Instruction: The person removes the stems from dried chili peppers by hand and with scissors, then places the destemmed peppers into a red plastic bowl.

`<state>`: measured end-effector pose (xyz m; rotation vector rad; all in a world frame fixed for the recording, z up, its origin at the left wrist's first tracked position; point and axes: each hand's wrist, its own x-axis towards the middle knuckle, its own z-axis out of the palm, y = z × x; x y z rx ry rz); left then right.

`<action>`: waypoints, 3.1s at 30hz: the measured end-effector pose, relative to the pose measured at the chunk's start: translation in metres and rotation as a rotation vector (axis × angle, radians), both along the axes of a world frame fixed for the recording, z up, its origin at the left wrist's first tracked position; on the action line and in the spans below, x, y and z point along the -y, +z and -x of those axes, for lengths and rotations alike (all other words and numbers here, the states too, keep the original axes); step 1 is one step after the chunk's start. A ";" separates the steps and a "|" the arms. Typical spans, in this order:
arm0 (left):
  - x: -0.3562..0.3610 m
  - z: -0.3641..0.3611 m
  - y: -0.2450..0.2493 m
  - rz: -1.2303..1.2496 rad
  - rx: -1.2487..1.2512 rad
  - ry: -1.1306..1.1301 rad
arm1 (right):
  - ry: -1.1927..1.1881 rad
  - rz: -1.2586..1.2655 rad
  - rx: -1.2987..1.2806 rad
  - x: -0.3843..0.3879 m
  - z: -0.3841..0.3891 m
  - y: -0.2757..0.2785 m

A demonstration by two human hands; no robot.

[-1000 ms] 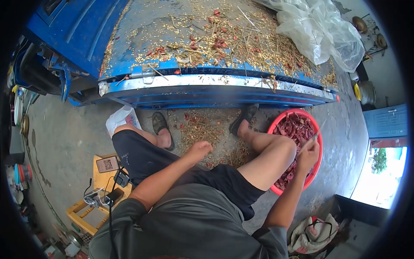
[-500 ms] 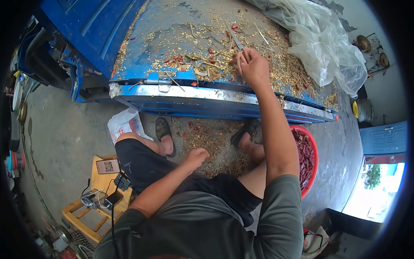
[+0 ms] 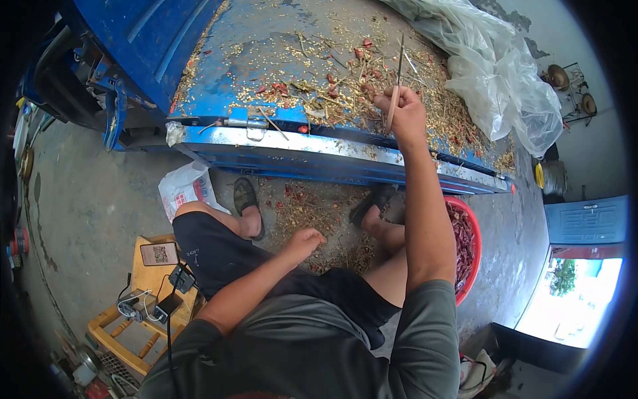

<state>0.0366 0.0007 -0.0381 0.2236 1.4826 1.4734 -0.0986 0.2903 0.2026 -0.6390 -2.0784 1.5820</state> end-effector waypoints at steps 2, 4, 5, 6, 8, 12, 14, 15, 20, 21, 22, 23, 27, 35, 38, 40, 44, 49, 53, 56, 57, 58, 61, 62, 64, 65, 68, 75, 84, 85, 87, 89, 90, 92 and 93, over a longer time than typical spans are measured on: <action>0.000 0.000 0.006 -0.010 -0.023 0.015 | 0.011 -0.004 0.008 0.012 -0.022 0.014; 0.001 0.001 0.009 -0.014 -0.043 0.028 | 0.027 0.034 0.026 0.023 -0.048 0.019; 0.001 0.002 0.008 0.008 0.021 0.019 | 0.050 0.070 0.046 0.029 -0.061 0.019; 0.003 0.001 0.007 0.031 0.085 0.008 | 0.057 0.072 0.064 0.037 -0.074 0.018; 0.003 0.000 0.007 0.038 0.085 -0.005 | 0.026 0.102 0.109 0.044 -0.104 0.013; 0.003 -0.004 0.007 0.043 0.029 -0.007 | -0.102 0.159 0.089 0.034 -0.162 -0.004; 0.000 -0.005 0.008 0.047 0.011 -0.002 | -0.145 0.189 0.071 0.020 -0.188 -0.010; -0.001 -0.006 0.009 0.063 0.027 -0.018 | -0.103 0.184 0.108 0.016 -0.200 -0.011; -0.011 -0.012 -0.008 0.096 -0.001 -0.058 | 0.166 0.294 0.112 0.046 -0.212 -0.041; -0.013 -0.016 -0.011 0.088 -0.065 -0.055 | 0.186 0.206 0.147 0.049 -0.205 -0.042; -0.013 -0.017 -0.014 0.083 -0.128 -0.052 | 0.203 0.116 0.180 0.053 -0.198 -0.043; -0.012 -0.018 -0.017 0.087 -0.131 -0.046 | 0.209 0.119 0.176 0.050 -0.184 -0.041; -0.006 -0.016 -0.006 0.114 -0.073 -0.057 | 0.050 -0.149 0.051 0.032 -0.105 -0.007; 0.003 -0.002 -0.013 0.051 -0.050 0.054 | -0.081 -0.851 0.258 -0.016 0.032 0.005; 0.005 0.005 0.001 0.063 -0.070 0.046 | -0.009 -0.881 0.292 -0.024 0.045 -0.004; 0.002 0.005 0.005 0.053 -0.014 0.052 | 0.033 -0.876 0.292 -0.021 0.047 -0.008; -0.003 0.001 -0.003 0.016 -0.038 0.048 | 0.079 -0.908 0.219 -0.014 0.048 -0.005; -0.005 -0.001 -0.007 0.019 -0.056 0.062 | 0.108 -0.870 0.230 -0.016 0.052 -0.009; -0.004 -0.002 -0.020 -0.008 -0.116 0.060 | 0.102 -0.519 0.162 -0.019 0.039 -0.006; -0.002 0.001 -0.003 0.058 0.049 0.027 | 0.085 0.000 0.044 0.002 0.006 0.024; -0.003 0.003 -0.001 0.055 0.047 0.016 | 0.074 -0.003 0.041 0.009 -0.005 0.025; -0.003 0.002 0.000 0.073 0.051 0.007 | 0.081 0.183 -0.054 0.015 -0.018 0.025; -0.004 0.001 0.004 0.093 0.025 -0.020 | 0.125 0.453 -0.166 0.028 -0.057 0.022; -0.004 0.001 0.005 0.095 -0.003 -0.023 | 0.111 0.540 -0.195 0.032 -0.068 0.018; -0.003 -0.004 0.002 0.083 -0.015 -0.026 | 0.088 0.647 -0.236 0.043 -0.091 0.015; -0.003 -0.005 0.001 0.062 -0.031 -0.016 | 0.073 0.653 -0.243 0.045 -0.101 0.012; -0.002 -0.010 -0.007 0.057 -0.021 -0.016 | 0.073 0.750 -0.320 0.045 -0.128 -0.002; -0.001 -0.012 -0.003 0.114 0.011 -0.019 | -0.038 0.564 0.014 0.062 -0.183 -0.048; 0.001 -0.005 -0.016 0.152 0.077 -0.136 | 0.057 -0.254 0.445 0.149 -0.267 -0.185; 0.002 -0.005 -0.019 0.154 0.070 -0.144 | 0.122 -0.209 0.520 0.153 -0.270 -0.189; 0.000 -0.007 -0.015 0.210 0.065 -0.142 | 0.214 -0.213 0.561 0.160 -0.270 -0.195; -0.004 -0.010 0.000 0.234 0.013 -0.138 | 0.311 -0.222 0.603 0.163 -0.268 -0.197; -0.005 -0.010 0.003 0.217 0.017 -0.145 | 0.323 -0.196 0.579 0.164 -0.266 -0.199; -0.004 -0.009 0.004 0.203 0.019 -0.151 | 0.335 -0.167 0.552 0.165 -0.263 -0.204; -0.003 -0.008 0.002 0.195 0.035 -0.125 | 0.338 -0.136 0.546 0.164 -0.261 -0.202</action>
